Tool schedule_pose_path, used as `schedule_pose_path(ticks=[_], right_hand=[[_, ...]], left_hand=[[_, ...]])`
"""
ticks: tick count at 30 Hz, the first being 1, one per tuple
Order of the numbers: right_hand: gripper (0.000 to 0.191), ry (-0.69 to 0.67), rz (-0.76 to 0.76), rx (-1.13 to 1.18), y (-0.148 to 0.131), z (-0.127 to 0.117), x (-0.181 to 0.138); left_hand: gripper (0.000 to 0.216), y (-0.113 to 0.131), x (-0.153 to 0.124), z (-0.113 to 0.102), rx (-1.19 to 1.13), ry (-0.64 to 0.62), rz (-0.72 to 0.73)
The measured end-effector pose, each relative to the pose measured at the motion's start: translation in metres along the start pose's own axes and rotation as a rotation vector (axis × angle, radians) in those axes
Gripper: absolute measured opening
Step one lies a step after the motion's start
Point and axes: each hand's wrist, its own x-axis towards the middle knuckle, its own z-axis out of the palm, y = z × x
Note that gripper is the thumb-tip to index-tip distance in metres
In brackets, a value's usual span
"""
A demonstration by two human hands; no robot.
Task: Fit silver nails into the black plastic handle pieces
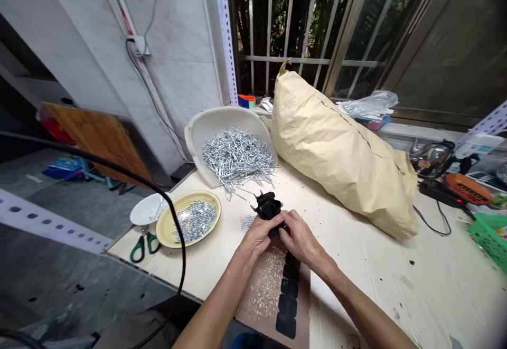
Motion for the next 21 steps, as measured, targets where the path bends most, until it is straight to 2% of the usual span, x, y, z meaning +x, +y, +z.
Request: schedule_pose_path(ticks=[2,4,5,8,10,14,18,21], right_hand=[[0.024,-0.158,-0.021,0.143,0.001,-0.002,0.010],[0.025,-0.299,0.039,0.290,0.006,-0.005,0.028],[0.029,-0.321,0.092,0.289,0.011,-0.006,0.040],[0.036,-0.198,0.243,-0.028,0.029,-0.008,0.087],[0.036,-0.124,0.281,-0.240,0.044,-0.003,0.121],[0.028,-0.124,0.380,-0.421,0.065,0.018,0.174],[0.023,-0.155,0.457,-0.585,0.073,0.041,0.194],[0.026,-0.162,0.462,-0.656,0.075,0.037,0.189]], left_hand=[[0.042,0.007,-0.001,-0.012,0.016,0.021,0.006],[0.036,0.011,-0.002,-0.022,0.013,0.038,0.021],[0.034,0.012,-0.002,-0.026,0.004,0.049,0.022],[0.032,0.013,-0.003,-0.034,-0.050,0.113,-0.022],[0.030,0.015,-0.002,-0.037,-0.105,0.149,-0.080],[0.026,0.019,0.001,-0.044,-0.179,0.139,-0.161],[0.026,0.024,0.005,-0.053,-0.281,0.159,-0.215],[0.026,0.024,0.009,-0.057,-0.311,0.210,-0.259]])
